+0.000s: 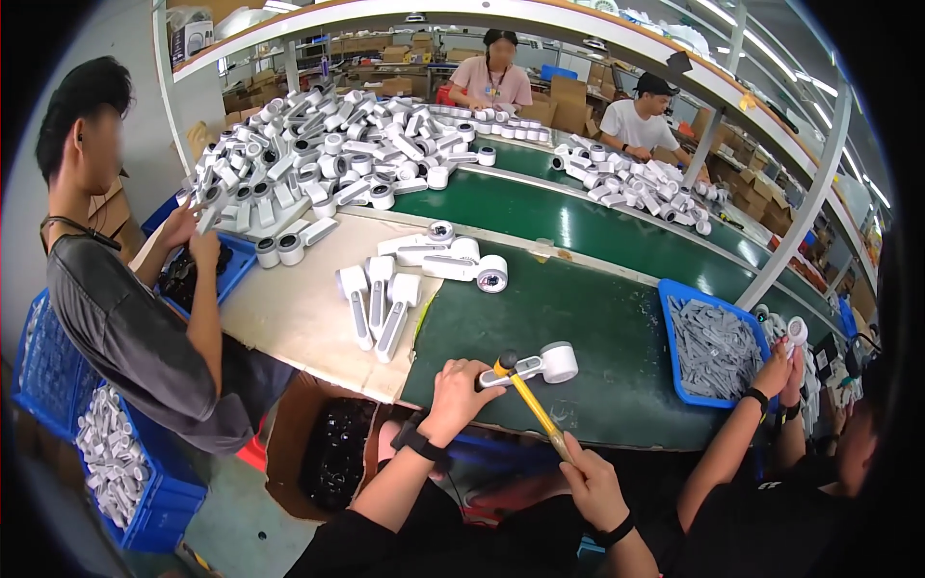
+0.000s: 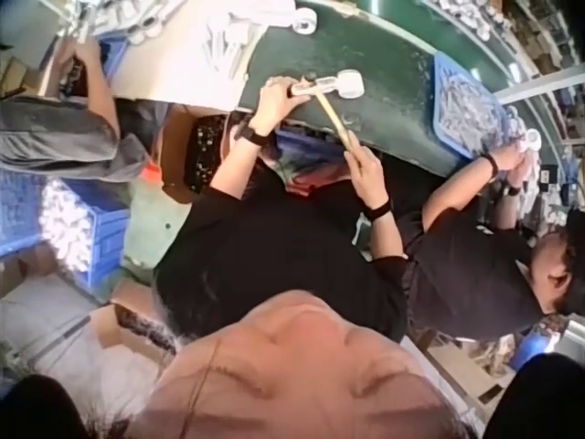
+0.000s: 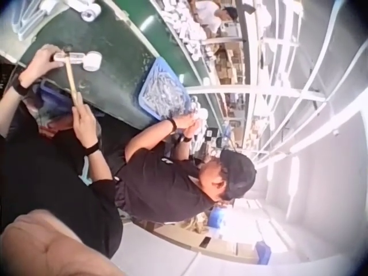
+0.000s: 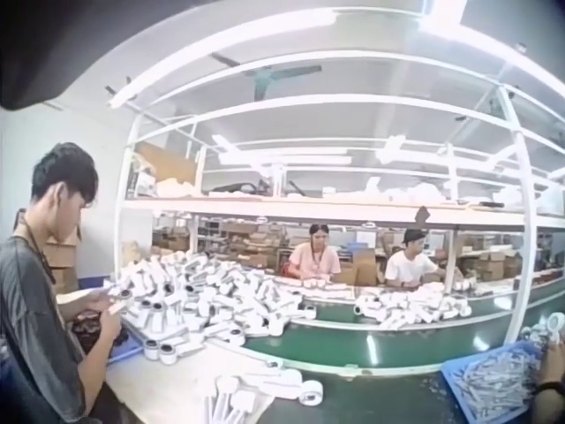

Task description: The person picks up a handheld fan, strikes the joint with a yellow mallet to secure the components, and places it on the workbench. This process is repeated with several more fans throughout the video.

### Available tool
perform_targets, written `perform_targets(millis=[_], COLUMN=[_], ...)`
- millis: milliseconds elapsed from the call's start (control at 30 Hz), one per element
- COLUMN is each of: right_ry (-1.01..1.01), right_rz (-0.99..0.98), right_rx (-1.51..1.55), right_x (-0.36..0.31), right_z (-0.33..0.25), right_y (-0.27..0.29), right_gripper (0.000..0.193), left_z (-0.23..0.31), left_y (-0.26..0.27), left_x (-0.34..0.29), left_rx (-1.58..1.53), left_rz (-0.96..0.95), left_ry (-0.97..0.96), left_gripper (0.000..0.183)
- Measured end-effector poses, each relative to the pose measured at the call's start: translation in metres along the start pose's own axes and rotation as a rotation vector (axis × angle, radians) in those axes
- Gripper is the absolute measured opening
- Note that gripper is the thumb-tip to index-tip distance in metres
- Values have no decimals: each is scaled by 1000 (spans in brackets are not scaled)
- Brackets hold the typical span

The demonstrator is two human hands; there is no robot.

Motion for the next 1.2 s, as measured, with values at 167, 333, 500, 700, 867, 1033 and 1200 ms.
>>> perform_targets(millis=[167, 333, 500, 700, 867, 1033, 1200], right_ry=[71, 4, 145, 39, 70, 37, -25], right_rz=[129, -58, 200, 9, -15, 109, 71], right_rx=[123, 49, 139, 43, -25, 63, 62], right_x=[-2, 7, -1, 3, -2, -6, -9], right_z=[-13, -9, -16, -22, -17, -4, 12], right_y=[6, -4, 3, 2, -11, -7, 3], right_gripper=[50, 49, 49, 49, 48, 49, 49], left_z=[-11, -10, -6, -7, -14, -9, -11], left_y=[9, 6, 5, 6, 3, 3, 3], left_x=[-19, -19, -20, -20, -25, -20, -18], left_rx=[21, 42, 61, 55, 79, 66, 102], left_rz=[70, 119, 118, 151, 151, 124, 124], left_ry=[51, 17, 16, -16, -14, 12, 16], left_gripper=[27, 26, 27, 28, 28, 27, 28])
Point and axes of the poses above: each hand's wrist, its own x-axis towards the middle knuckle, its own y-axis out of the back of the hand, z = x × y, the point moved 4 cm from there along x, towards the middle knuckle, and after that the axes turned 2 degrees about y, right-handed, at the moved point
